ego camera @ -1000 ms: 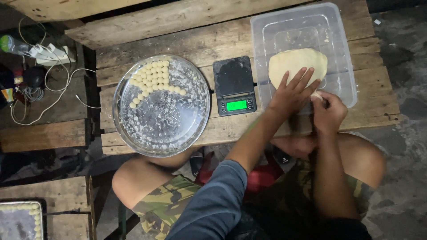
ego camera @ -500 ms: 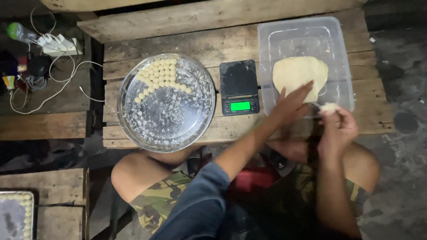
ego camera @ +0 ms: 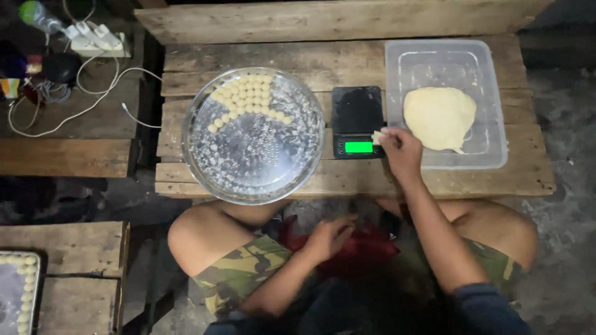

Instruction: The person tears small pieces of dough from a larger mass in a plastic container, weighs each piece on a digital scale, rolls it into a ball between the palms, and places it on a floured metal tray. The process repeats throughout the clip.

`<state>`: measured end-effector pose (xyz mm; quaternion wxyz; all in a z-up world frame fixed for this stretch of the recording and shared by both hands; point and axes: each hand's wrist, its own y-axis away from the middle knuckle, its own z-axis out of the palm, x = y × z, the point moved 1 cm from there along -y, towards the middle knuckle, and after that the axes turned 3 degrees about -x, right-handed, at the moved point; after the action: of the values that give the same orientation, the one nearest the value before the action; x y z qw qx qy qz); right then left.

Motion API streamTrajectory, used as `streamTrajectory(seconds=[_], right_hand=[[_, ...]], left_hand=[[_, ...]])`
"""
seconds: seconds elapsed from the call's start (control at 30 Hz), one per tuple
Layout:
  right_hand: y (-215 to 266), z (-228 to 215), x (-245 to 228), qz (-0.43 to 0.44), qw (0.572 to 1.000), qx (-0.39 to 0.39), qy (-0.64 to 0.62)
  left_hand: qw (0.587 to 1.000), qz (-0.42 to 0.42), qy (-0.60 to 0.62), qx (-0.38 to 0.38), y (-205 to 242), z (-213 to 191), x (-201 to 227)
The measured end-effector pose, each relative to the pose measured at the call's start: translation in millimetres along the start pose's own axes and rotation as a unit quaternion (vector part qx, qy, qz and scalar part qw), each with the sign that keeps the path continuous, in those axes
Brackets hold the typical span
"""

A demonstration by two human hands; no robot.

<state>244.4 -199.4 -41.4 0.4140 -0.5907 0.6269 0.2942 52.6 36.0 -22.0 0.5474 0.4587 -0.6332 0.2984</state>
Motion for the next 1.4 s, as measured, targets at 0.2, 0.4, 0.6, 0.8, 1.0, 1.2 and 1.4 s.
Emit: streamTrajectory(seconds=[0.2, 0.4, 0.6, 0.8, 1.0, 1.2, 1.4], right_hand=[[-58.4, 46.3, -13.8, -0.027, 0.999, -0.006, 0.036], [-44.2, 36.6, -25.9, -0.183, 0.946, 0.005, 0.268], [46.1, -29.0, -47.6, -0.204, 0.960, 0.038, 0.190], [154.5, -71.4, 6.0, -0.048, 0.992, 0.005, 0.120], [146.7, -74.0, 17.1, 0.051, 0.995, 0.012, 0.081], [85.9, -105.8, 31.7, -0.121, 0.939, 0.185, 0.265], [37.6, -116.6, 48.9, -0.106, 0.939, 0.176, 0.276]], left_hand=[[0.986, -0.035, -0.163, -0.030, -23.3, 5.9, -48.8], [0.992, -0.037, -0.117, -0.032, -10.0, -27.1, 28.0], [0.990, -0.033, -0.130, -0.048, -8.5, -24.1, 26.1], [0.987, -0.064, -0.123, -0.086, -18.9, -13.0, 10.1], [0.974, -0.096, -0.161, -0.129, -21.7, -7.5, -5.1], [0.963, -0.160, -0.184, -0.118, -20.7, -15.9, -26.9], [0.967, -0.172, -0.144, -0.118, -21.2, -17.9, -30.7]])
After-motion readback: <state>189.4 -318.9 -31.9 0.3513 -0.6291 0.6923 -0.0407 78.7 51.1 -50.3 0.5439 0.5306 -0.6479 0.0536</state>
